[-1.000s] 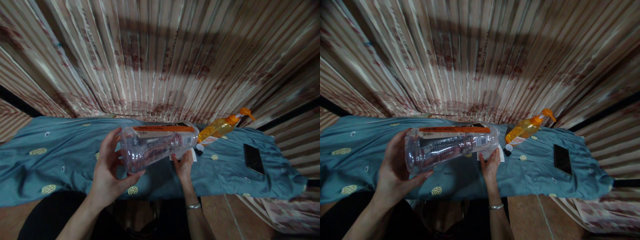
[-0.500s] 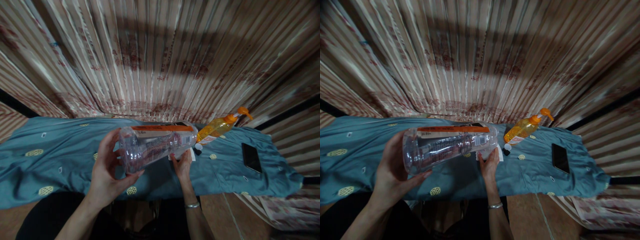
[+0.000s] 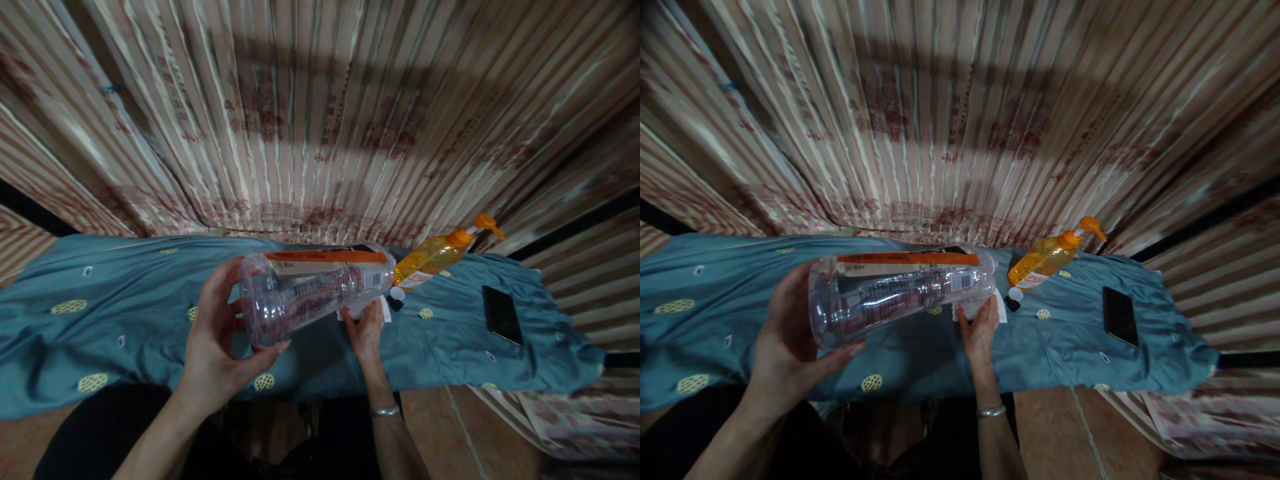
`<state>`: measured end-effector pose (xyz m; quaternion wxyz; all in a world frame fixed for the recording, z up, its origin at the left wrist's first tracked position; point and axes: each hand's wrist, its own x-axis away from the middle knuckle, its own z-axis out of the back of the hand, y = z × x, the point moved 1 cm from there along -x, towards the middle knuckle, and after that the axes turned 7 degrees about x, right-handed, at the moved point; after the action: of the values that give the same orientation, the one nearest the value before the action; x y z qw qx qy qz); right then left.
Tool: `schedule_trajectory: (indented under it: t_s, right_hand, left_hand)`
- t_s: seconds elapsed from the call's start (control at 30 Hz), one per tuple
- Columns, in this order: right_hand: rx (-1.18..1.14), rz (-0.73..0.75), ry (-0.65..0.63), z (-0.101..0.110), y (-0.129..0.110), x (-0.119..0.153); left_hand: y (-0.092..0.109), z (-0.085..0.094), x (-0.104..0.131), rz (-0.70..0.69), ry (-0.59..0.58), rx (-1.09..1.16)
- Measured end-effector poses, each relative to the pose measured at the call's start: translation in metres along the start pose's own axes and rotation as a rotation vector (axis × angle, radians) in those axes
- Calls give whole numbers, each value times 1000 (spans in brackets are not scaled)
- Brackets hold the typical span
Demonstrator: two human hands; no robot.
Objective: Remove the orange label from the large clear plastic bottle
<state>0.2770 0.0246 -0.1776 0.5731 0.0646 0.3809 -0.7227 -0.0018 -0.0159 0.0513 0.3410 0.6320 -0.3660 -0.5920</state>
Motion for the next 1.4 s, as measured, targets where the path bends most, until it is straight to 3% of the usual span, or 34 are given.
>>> schedule_trajectory:
  t_s: [0.3, 0.53, 0.87, 1.4]
  right_hand:
    - [-54, -56, -24, 4, -4, -2]
    - [-8, -42, 30, 0, -3, 0]
    - [-14, -16, -8, 10, -8, -5]
    - [-28, -48, 8, 1, -3, 0]
  left_hand:
    - [-1, -1, 0, -15, 11, -12]
    - [0, -2, -2, -29, 10, 33]
    - [-3, 0, 1, 0, 16, -27]
    - [1, -3, -2, -32, -7, 14]
